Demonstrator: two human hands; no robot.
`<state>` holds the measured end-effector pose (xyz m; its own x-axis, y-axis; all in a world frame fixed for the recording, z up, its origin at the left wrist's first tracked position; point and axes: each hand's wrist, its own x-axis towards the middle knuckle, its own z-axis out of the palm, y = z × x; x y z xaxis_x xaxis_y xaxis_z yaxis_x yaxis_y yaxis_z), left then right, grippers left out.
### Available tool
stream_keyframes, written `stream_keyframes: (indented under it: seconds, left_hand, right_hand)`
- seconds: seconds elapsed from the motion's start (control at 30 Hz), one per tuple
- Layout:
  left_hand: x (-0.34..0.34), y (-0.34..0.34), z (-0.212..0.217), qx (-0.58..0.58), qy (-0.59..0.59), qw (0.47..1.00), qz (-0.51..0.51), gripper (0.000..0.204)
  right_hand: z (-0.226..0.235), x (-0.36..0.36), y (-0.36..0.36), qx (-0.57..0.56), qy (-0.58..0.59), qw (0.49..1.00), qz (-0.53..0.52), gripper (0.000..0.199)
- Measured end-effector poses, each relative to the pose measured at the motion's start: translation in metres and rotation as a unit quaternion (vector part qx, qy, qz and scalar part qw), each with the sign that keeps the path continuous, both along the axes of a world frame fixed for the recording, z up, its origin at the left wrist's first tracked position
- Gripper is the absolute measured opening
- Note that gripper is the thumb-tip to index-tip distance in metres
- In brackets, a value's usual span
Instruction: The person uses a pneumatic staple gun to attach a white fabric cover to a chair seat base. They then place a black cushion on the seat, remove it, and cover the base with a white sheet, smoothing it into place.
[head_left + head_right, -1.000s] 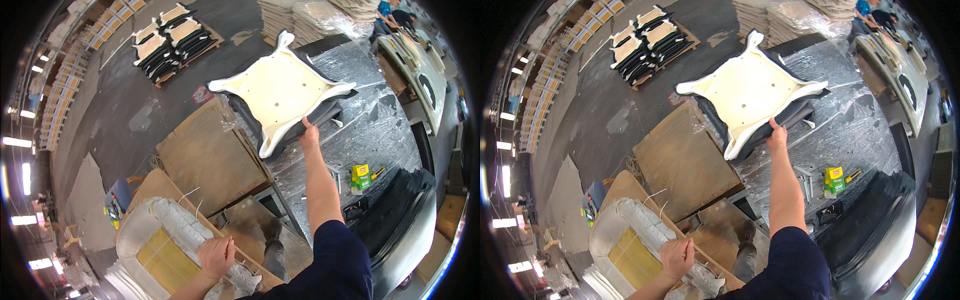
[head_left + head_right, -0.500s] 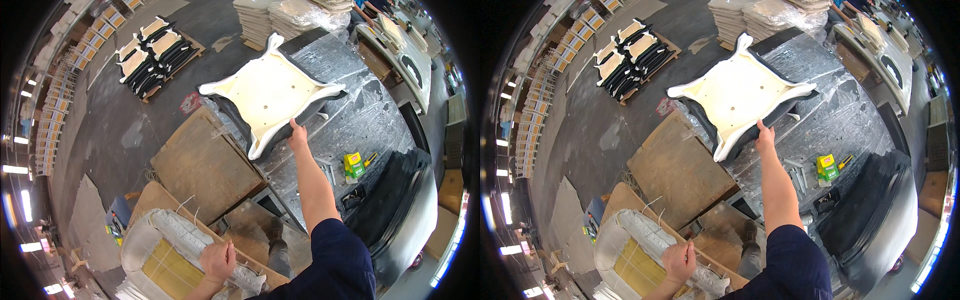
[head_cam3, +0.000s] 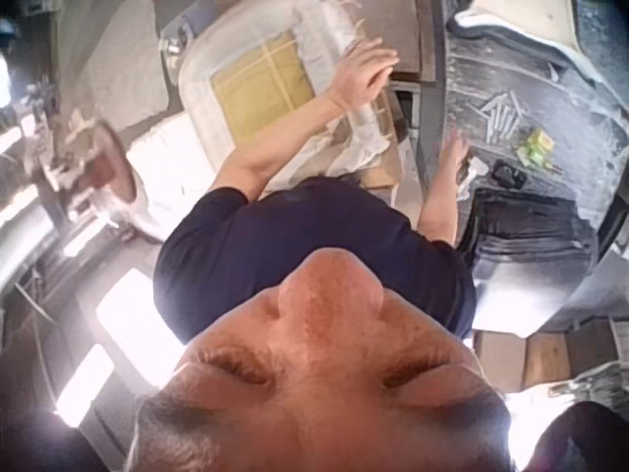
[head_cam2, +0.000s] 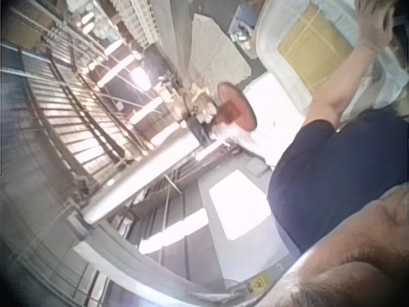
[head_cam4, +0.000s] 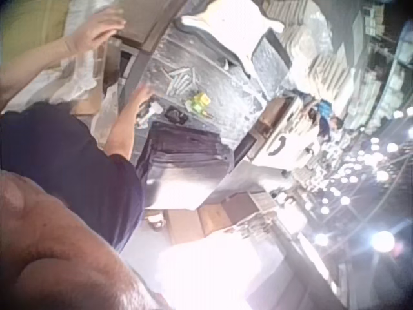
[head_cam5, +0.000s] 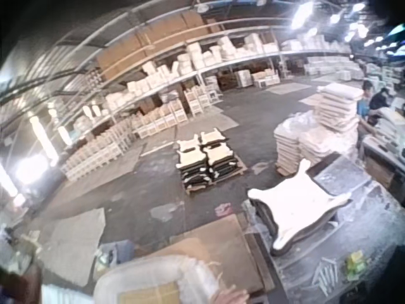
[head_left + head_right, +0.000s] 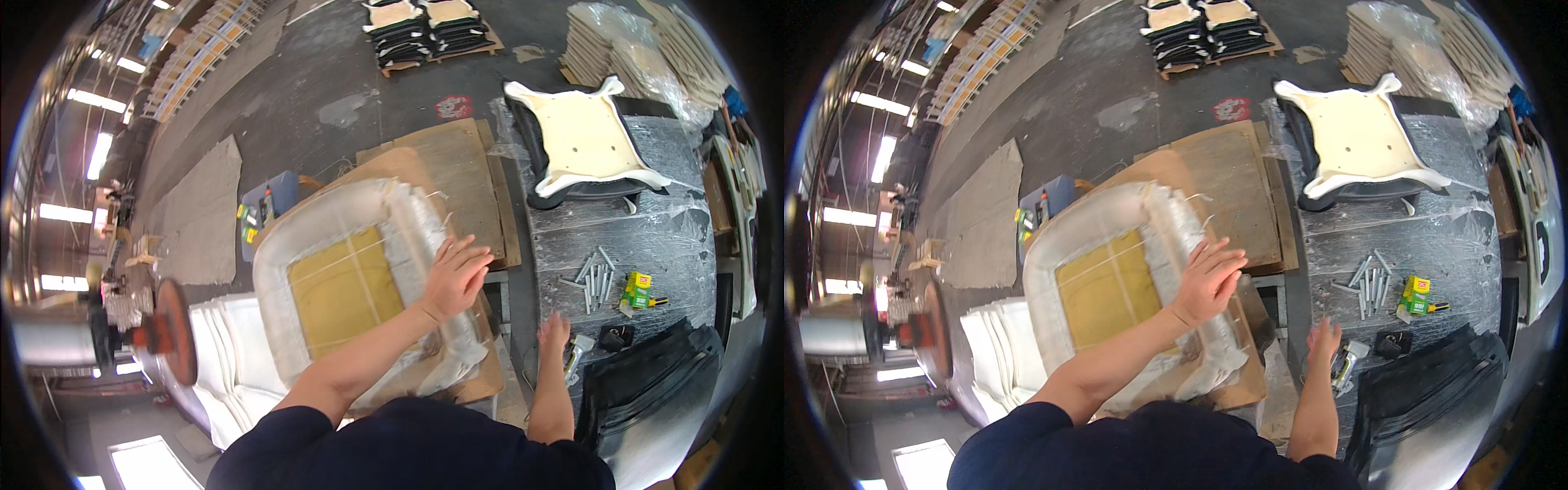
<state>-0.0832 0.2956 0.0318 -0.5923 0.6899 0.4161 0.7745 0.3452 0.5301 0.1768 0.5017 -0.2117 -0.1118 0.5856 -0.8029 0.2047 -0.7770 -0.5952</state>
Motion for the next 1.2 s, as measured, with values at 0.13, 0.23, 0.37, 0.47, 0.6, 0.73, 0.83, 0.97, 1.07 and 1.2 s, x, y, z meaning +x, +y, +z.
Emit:
stream_keyframes:
  seconds: [0.13,0.23,0.37,0.47,0.6,0.73,0.83,0.97,1.07,1.2]
  left_hand:
    - [0.064,-0.102,0.029,0.019,-0.115,0.990,-0.078,0.030]
    - [0.096,-0.212,0.036,-0.063,-0.130,0.978,-0.148,0.042]
    - [0.139,-0.287,-0.007,-0.276,-0.099,0.938,-0.183,0.079]
    - [0.146,-0.290,-0.024,-0.331,-0.084,0.925,-0.168,0.090]
    - [0.143,-0.285,-0.018,-0.315,-0.001,0.930,-0.192,0.091]
    - [0.151,-0.289,-0.011,-0.302,-0.044,0.930,-0.206,0.092]
    - [0.161,-0.276,-0.012,-0.306,-0.085,0.923,-0.215,0.093]
    - [0.172,-0.266,0.002,-0.269,-0.085,0.936,-0.210,0.095]
    - [0.183,-0.243,0.010,-0.279,-0.065,0.939,-0.191,0.094]
    - [0.199,-0.206,0.013,-0.335,-0.048,0.924,-0.178,0.094]
  right_hand:
    - [0.026,0.097,-0.092,0.005,-0.099,0.993,0.061,0.080]
    - [0.046,0.138,-0.142,0.051,-0.131,0.988,0.069,0.073]
    - [0.088,0.199,-0.180,0.130,-0.188,0.972,0.046,0.066]
    - [0.103,0.217,-0.205,0.214,-0.246,0.938,0.116,0.055]
    - [0.129,0.232,-0.236,0.234,-0.235,0.939,0.091,0.047]
    - [0.124,0.285,-0.240,0.267,-0.280,0.922,-0.007,0.040]
    - [0.115,0.362,-0.207,0.316,-0.309,0.872,-0.209,0.028]
    - [0.128,0.426,-0.148,0.246,-0.029,0.797,-0.551,0.019]
    - [0.138,0.460,-0.107,0.244,-0.031,0.741,-0.625,0.024]
    - [0.146,0.506,-0.071,0.227,0.021,0.666,-0.710,0.037]
